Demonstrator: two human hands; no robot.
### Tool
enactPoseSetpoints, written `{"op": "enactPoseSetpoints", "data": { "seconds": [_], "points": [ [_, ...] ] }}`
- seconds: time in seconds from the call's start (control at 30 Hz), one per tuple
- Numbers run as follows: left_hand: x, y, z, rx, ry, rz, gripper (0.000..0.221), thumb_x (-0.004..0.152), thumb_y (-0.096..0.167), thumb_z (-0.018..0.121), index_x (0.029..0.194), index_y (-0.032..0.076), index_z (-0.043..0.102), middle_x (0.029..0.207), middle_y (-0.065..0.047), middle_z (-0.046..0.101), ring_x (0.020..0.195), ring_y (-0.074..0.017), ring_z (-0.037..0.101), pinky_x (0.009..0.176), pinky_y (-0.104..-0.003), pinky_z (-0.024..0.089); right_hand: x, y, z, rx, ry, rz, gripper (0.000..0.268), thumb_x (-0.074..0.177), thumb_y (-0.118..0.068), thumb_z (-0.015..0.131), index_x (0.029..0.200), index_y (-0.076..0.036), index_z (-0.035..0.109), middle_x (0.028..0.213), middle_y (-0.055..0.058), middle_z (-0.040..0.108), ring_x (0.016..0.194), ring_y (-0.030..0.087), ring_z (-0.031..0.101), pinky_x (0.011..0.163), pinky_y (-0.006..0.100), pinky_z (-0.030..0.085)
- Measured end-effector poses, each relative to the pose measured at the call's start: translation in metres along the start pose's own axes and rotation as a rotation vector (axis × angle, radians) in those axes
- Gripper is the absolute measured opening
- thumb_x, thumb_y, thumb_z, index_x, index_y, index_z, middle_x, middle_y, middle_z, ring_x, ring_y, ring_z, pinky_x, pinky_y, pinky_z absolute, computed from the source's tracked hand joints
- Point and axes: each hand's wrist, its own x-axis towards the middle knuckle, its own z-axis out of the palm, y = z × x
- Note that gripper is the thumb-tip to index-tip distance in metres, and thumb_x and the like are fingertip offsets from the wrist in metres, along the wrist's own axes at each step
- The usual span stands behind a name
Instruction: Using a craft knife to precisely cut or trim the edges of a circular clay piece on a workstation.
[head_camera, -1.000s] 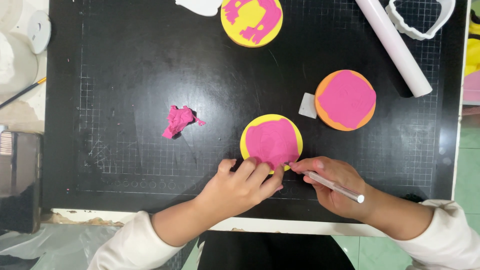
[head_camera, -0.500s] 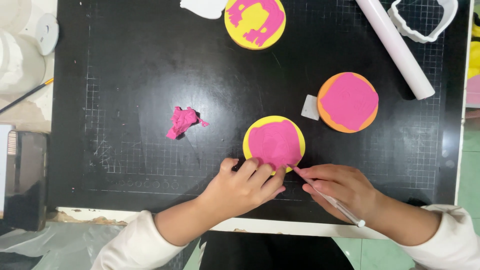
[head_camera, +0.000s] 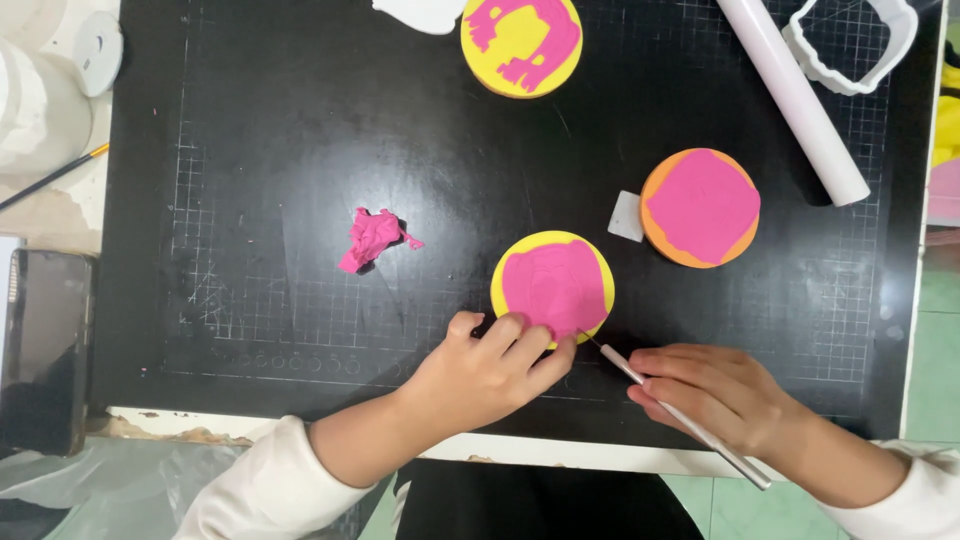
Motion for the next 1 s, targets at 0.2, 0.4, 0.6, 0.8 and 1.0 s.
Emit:
{"op": "enactPoseSetpoints", "data": {
  "seconds": [0.2,0.4,0.6,0.8,1.0],
  "points": [
    [0.0009,0.0013,0.0006,0.043,0.001,0.001,0.035,0.079,0.018,0.068,0.111,0.033,0.068,0.086,0.012,0.053,0.08,-0.0082,0.055,0.064,-0.029,0.035,-0.0053,0.0072,0.0018,0.029,0.02,-0.05,0.04,0.086,-0.005,0.087,0.112,0.003,0.059,0.104,0.021,0.071,0.097,0.033,0.079,0.08,0.042,0.073],
    [0.003,0.0023,-0.0007,0.048,0.002,0.038,0.033,0.08,0.018,0.069,0.109,0.033,0.067,0.085,0.012,0.055,0.078,-0.0074,0.054,0.06,-0.027,0.037,0.0035,0.0033,0.0009,-0.066,-0.006,-0.099,0.026,0.089,-0.012,0.083,0.097,0.004,0.063,0.098,0.019,0.073,0.092,0.028,0.078,0.077,0.04,0.072],
    [0.0051,0.0042,-0.0023,0.162,0.02,0.049,0.024,0.086,0.024,0.065,0.108,0.034,0.064,0.085,0.014,0.051,0.077,-0.0047,0.053,0.07,-0.028,0.031,-0.0008,0.0038,0.0026,-0.092,-0.016,-0.114,0.026,0.09,-0.015,0.084,0.095,0.001,0.065,0.099,0.017,0.074,0.094,0.027,0.078,0.079,0.04,0.071],
    [0.0065,0.0046,-0.0023,0.152,0.016,0.039,0.022,0.088,0.025,0.064,0.107,0.034,0.064,0.084,0.014,0.051,0.078,-0.0042,0.053,0.071,-0.027,0.03,-0.002,0.0051,0.0021,-0.072,-0.015,-0.118,0.026,0.09,-0.015,0.082,0.094,0.0,0.062,0.098,0.018,0.074,0.092,0.028,0.078,0.079,0.041,0.071],
    [0.0063,0.0045,-0.0022,0.148,0.012,0.047,0.024,0.086,0.023,0.064,0.108,0.034,0.065,0.085,0.013,0.051,0.078,-0.0045,0.053,0.067,-0.027,0.03,-0.0001,0.0051,0.0007,-0.013,-0.002,-0.086,0.026,0.089,-0.009,0.082,0.096,0.002,0.059,0.097,0.02,0.072,0.09,0.031,0.078,0.078,0.043,0.072]
  ]
}}
